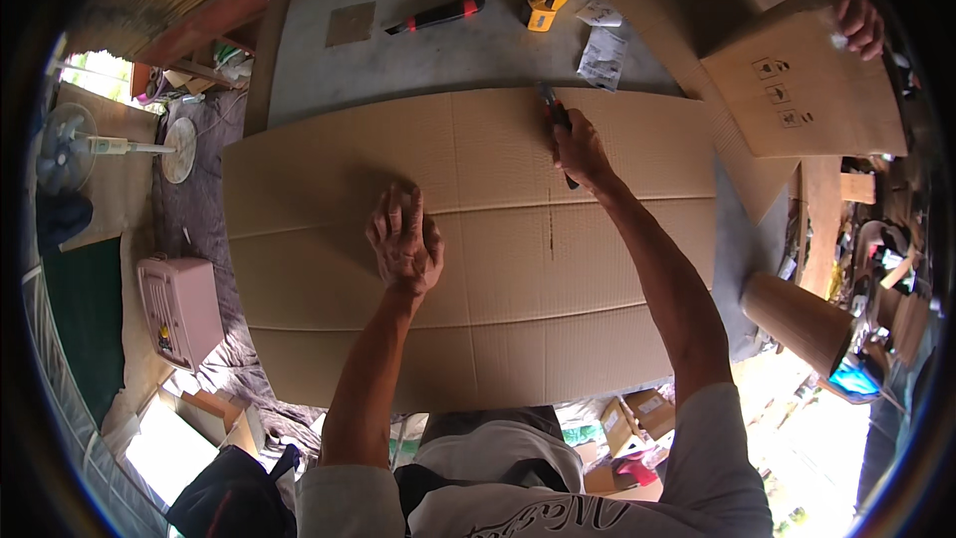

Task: The person cuts a large cardboard sheet with a utility knife, folds the pieces into a box shape, and secures the seams with packing tape. Another person works nearby on a separate cardboard box.

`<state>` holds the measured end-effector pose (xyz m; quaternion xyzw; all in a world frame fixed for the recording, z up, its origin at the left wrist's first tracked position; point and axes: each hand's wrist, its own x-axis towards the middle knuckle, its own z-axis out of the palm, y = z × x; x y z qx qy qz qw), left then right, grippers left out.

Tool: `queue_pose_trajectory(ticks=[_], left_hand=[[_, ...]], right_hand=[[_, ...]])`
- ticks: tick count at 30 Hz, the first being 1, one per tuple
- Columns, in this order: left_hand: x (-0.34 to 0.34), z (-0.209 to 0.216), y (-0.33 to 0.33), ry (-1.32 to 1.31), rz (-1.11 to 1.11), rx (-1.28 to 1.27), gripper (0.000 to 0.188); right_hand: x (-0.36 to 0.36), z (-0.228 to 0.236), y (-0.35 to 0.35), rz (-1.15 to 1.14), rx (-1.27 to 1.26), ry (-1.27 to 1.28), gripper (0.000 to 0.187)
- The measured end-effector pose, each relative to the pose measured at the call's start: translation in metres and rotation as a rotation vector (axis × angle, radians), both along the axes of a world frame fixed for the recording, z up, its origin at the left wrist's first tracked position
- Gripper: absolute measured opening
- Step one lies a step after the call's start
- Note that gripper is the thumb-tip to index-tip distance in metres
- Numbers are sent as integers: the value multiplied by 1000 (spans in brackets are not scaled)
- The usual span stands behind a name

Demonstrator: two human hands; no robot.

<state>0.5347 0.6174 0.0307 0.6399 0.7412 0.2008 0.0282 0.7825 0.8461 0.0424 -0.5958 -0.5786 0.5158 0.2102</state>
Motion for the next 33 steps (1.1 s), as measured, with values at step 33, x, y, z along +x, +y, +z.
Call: queue_pose_trajectory(ticks=[33], left_hand=[[-5,0,1,-84,-125,31,64]], right_hand=[[-35,68,44,435,0,-610,8]])
